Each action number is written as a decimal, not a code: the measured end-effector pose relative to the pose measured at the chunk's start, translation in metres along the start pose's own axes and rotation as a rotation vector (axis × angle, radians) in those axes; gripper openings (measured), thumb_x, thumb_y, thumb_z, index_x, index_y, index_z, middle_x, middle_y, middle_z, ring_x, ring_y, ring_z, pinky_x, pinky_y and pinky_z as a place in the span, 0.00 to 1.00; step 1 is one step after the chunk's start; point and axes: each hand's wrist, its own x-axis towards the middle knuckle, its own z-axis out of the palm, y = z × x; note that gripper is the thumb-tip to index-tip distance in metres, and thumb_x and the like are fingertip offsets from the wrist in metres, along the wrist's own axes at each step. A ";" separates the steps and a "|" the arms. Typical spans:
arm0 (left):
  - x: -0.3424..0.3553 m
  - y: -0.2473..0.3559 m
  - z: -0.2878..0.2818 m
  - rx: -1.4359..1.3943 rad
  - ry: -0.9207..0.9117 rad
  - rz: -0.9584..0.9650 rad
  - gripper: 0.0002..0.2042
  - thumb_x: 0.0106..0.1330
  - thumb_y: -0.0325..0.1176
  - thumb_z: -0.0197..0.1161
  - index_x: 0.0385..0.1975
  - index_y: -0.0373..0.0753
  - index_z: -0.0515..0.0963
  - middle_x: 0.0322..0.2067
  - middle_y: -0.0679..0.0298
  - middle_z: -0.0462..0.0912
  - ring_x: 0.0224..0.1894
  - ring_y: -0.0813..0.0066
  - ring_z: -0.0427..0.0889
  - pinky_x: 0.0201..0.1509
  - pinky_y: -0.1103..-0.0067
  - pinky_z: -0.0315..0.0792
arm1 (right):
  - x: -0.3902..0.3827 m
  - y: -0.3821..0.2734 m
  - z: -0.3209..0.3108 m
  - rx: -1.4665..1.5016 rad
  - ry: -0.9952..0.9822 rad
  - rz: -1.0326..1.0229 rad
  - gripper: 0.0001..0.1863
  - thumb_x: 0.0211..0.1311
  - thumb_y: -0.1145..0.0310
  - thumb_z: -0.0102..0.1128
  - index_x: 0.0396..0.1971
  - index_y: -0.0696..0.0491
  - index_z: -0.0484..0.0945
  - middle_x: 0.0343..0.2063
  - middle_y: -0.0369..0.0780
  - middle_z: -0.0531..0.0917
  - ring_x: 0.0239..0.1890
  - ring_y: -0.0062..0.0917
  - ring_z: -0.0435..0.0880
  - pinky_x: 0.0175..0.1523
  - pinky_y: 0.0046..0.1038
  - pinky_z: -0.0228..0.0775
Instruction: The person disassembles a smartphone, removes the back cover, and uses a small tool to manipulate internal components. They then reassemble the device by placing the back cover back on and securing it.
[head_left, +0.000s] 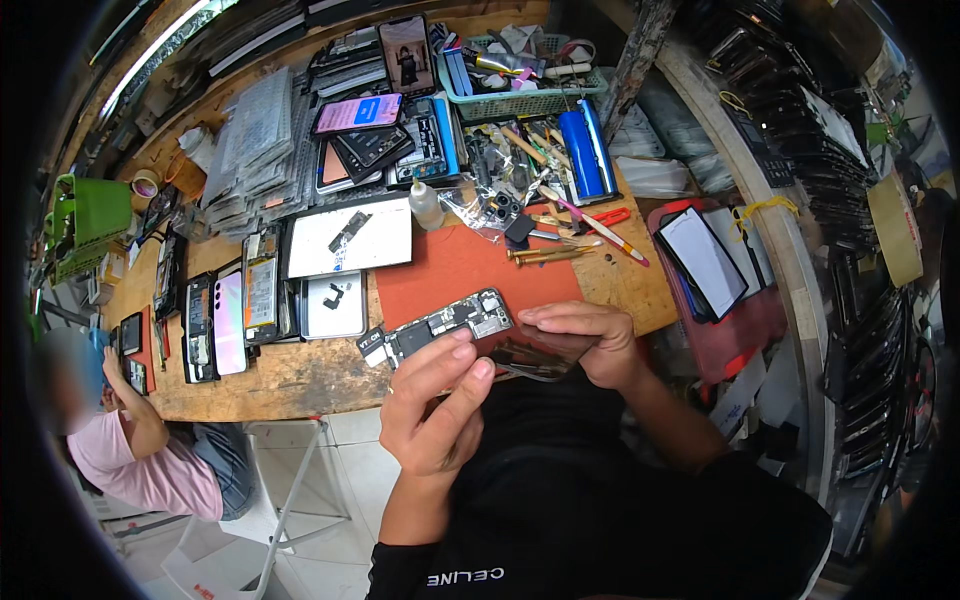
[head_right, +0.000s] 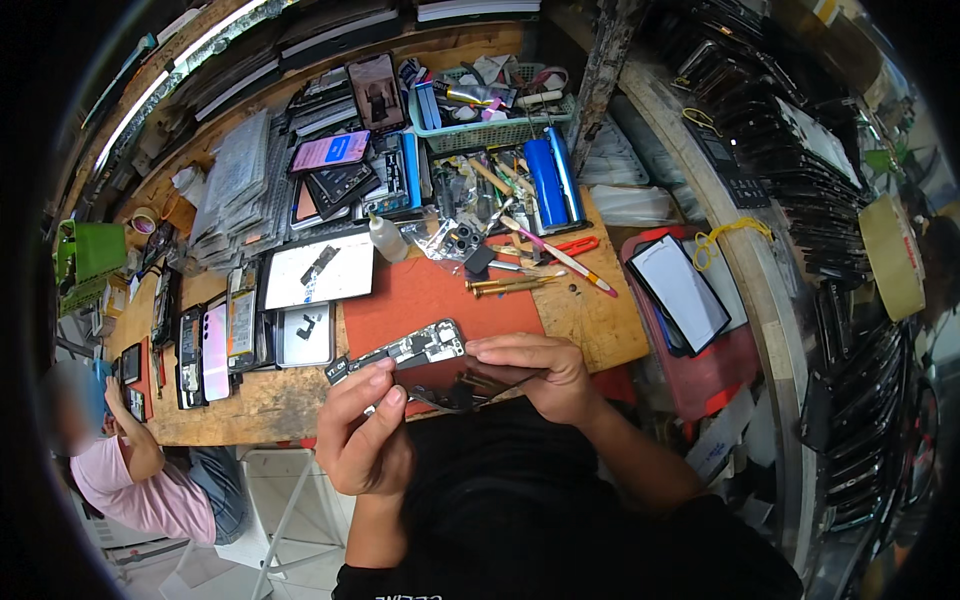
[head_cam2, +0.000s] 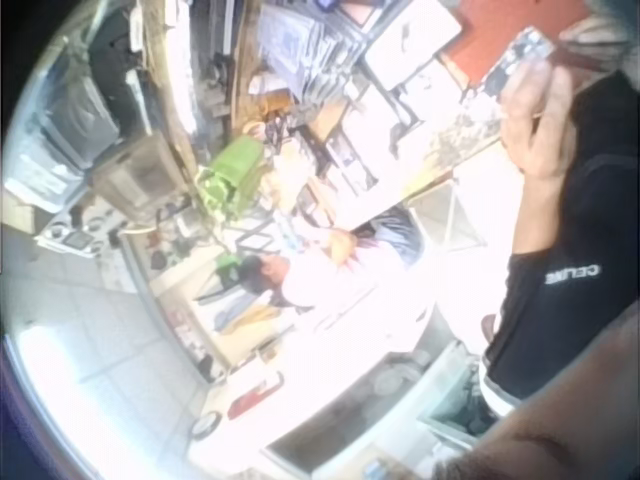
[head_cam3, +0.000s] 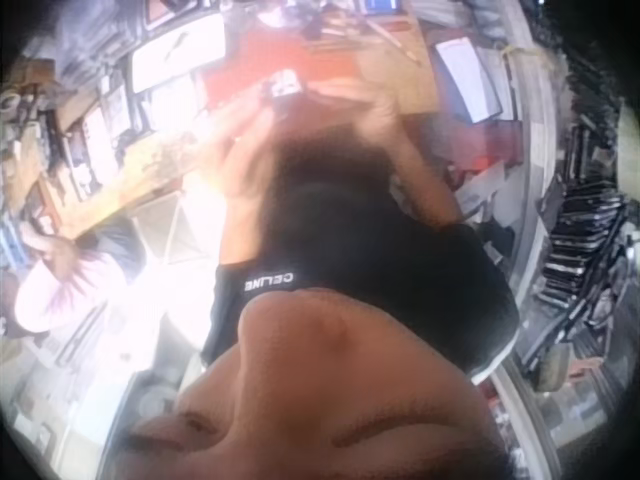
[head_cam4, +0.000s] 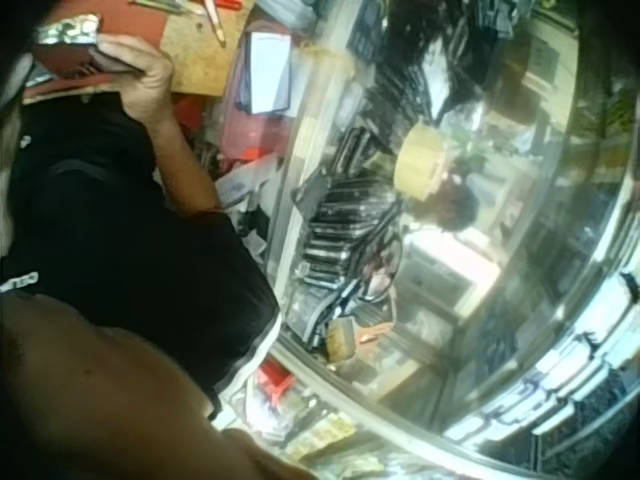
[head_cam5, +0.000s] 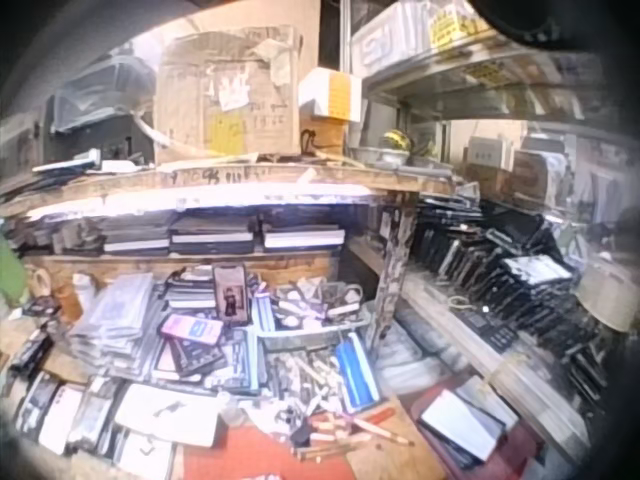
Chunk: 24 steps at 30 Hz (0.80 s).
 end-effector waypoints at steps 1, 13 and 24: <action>-0.001 0.000 0.000 -0.004 0.000 0.000 0.10 0.60 0.14 0.78 0.40 0.32 0.91 0.44 0.52 0.89 0.47 0.51 0.93 0.48 0.69 0.91 | -0.001 0.001 -0.001 -0.021 0.000 -0.025 0.22 0.64 0.93 0.67 0.55 0.60 0.90 0.57 0.51 0.90 0.62 0.39 0.90 0.69 0.37 0.84; -0.009 -0.006 0.007 -0.103 0.063 -0.071 0.11 0.61 0.12 0.78 0.39 0.32 0.88 0.42 0.54 0.82 0.49 0.48 0.93 0.46 0.70 0.90 | 0.005 0.010 -0.009 -0.176 -0.014 -0.103 0.20 0.62 0.89 0.71 0.54 0.59 0.90 0.56 0.52 0.91 0.61 0.43 0.91 0.67 0.38 0.83; -0.017 -0.020 0.000 -0.139 0.078 -0.501 0.13 0.69 0.15 0.73 0.49 0.31 0.82 0.46 0.56 0.81 0.44 0.70 0.86 0.52 0.76 0.83 | 0.003 -0.007 -0.010 0.064 0.091 0.243 0.18 0.71 0.86 0.68 0.58 0.62 0.83 0.49 0.45 0.90 0.53 0.28 0.92 0.61 0.35 0.86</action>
